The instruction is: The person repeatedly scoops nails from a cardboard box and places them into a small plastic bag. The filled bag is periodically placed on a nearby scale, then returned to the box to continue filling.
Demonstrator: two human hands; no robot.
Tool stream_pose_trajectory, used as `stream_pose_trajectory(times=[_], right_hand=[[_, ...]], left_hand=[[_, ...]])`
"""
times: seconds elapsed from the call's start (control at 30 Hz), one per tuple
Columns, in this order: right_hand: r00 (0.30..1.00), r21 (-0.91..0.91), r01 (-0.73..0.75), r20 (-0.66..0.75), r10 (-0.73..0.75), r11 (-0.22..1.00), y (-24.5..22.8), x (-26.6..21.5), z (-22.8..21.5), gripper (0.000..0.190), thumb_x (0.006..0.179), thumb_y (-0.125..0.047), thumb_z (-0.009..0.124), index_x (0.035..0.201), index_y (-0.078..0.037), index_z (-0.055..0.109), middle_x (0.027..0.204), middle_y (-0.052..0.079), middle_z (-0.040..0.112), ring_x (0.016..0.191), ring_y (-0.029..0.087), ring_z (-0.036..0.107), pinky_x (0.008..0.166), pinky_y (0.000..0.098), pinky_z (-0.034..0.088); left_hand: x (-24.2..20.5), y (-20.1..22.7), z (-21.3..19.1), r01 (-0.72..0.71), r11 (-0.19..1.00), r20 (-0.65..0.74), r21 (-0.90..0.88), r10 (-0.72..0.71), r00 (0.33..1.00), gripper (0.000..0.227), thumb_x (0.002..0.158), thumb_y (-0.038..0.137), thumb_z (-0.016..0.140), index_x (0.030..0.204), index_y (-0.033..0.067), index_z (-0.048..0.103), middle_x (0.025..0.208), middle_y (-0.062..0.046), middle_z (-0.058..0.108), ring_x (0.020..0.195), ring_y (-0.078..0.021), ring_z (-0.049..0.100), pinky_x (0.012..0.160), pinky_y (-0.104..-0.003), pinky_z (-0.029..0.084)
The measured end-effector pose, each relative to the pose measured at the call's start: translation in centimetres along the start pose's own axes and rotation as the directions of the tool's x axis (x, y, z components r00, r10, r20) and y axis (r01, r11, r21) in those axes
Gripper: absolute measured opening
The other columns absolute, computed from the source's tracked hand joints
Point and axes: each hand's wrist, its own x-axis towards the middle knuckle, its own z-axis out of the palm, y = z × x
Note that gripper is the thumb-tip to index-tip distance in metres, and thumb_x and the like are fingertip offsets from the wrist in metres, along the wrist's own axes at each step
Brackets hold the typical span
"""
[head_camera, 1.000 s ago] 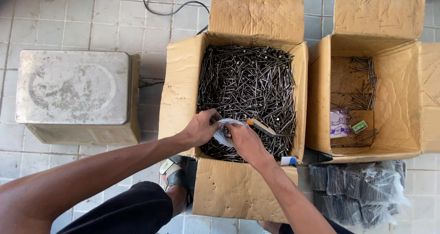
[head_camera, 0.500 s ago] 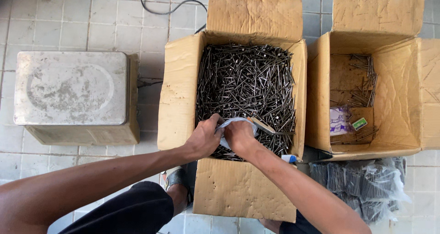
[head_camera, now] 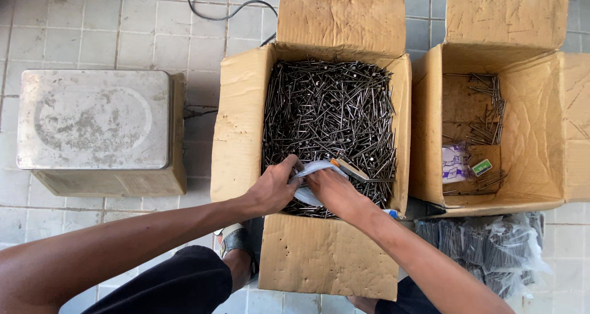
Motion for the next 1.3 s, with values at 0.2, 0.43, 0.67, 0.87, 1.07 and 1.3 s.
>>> stream_pose_trajectory(times=[0.2, 0.43, 0.67, 0.87, 1.07, 1.3], right_hand=[[0.997, -0.202, -0.080, -0.009, 0.080, 0.976, 1.2, 0.0, 0.7, 0.030, 0.091, -0.015, 0.047, 0.085, -0.002, 0.073, 0.081, 0.022, 0.072, 0.079, 0.043, 0.072, 0.068, 0.0492, 0.059], [0.976, -0.191, 0.113, -0.165, -0.145, 0.975, 4.1, 0.1, 3.0, 0.024, 0.087, -0.017, 0.052, 0.080, -0.007, 0.072, 0.072, 0.023, 0.069, 0.067, 0.046, 0.070, 0.058, 0.0560, 0.057], [0.959, -0.417, -0.048, -0.274, -0.076, 0.908, 4.4, 1.5, 6.3, 0.023, 0.084, -0.013, 0.053, 0.065, -0.012, 0.067, 0.061, 0.010, 0.067, 0.057, 0.030, 0.070, 0.048, 0.0404, 0.056], [0.995, -0.122, -0.040, -0.096, 0.028, 0.992, -1.0, -5.2, -8.4, 0.020, 0.089, -0.015, 0.060, 0.101, -0.004, 0.071, 0.100, 0.023, 0.070, 0.089, 0.039, 0.072, 0.074, 0.0497, 0.059], [0.861, 0.311, -0.507, 0.139, 0.490, 0.804, -2.1, -6.3, -11.1, 0.060, 0.090, -0.041, 0.069, 0.132, -0.001, 0.054, 0.141, 0.032, 0.046, 0.115, 0.045, 0.061, 0.103, 0.0619, 0.043], [0.923, 0.403, -0.352, -0.003, 0.386, 0.845, -2.2, -9.6, -11.4, 0.028, 0.088, -0.015, 0.063, 0.112, -0.003, 0.073, 0.111, 0.020, 0.073, 0.111, 0.039, 0.067, 0.096, 0.0508, 0.050]], left_hand=[[0.4, 1.0, 0.0, -0.028, 1.000, 0.017, -0.002, 0.028, 0.999, 0.024, 0.093, 0.012, 0.058, 0.116, 0.0033, 0.057, 0.092, -0.022, 0.068, 0.092, -0.0385, 0.069, 0.073, -0.046, 0.057], [0.7, 1.2, -0.2, -0.015, 1.000, 0.020, -0.026, 0.016, 1.000, 0.024, 0.091, 0.012, 0.060, 0.113, 0.0046, 0.058, 0.088, -0.020, 0.068, 0.088, -0.0356, 0.068, 0.072, -0.044, 0.055], [1.6, 0.9, -0.7, -0.064, 0.997, 0.010, 0.038, 0.063, 0.998, 0.023, 0.087, 0.013, 0.062, 0.109, 0.0056, 0.060, 0.087, -0.020, 0.068, 0.089, -0.0376, 0.069, 0.072, -0.045, 0.055], [1.6, 1.3, -1.7, -0.008, 1.000, 0.008, 0.015, 0.008, 1.000, 0.024, 0.087, 0.013, 0.061, 0.110, 0.0043, 0.061, 0.087, -0.020, 0.068, 0.087, -0.0364, 0.069, 0.071, -0.044, 0.056], [1.4, 2.7, -1.8, 0.080, 0.994, 0.011, 0.069, -0.081, 0.997, 0.031, 0.088, 0.025, 0.062, 0.113, 0.0066, 0.058, 0.101, -0.024, 0.067, 0.102, -0.0421, 0.065, 0.081, -0.049, 0.054], [-0.6, 3.9, -2.6, 0.164, 0.984, 0.035, 0.073, -0.167, 0.985, 0.023, 0.082, 0.017, 0.068, 0.101, 0.0032, 0.068, 0.092, -0.024, 0.071, 0.096, -0.0408, 0.069, 0.074, -0.045, 0.056]])
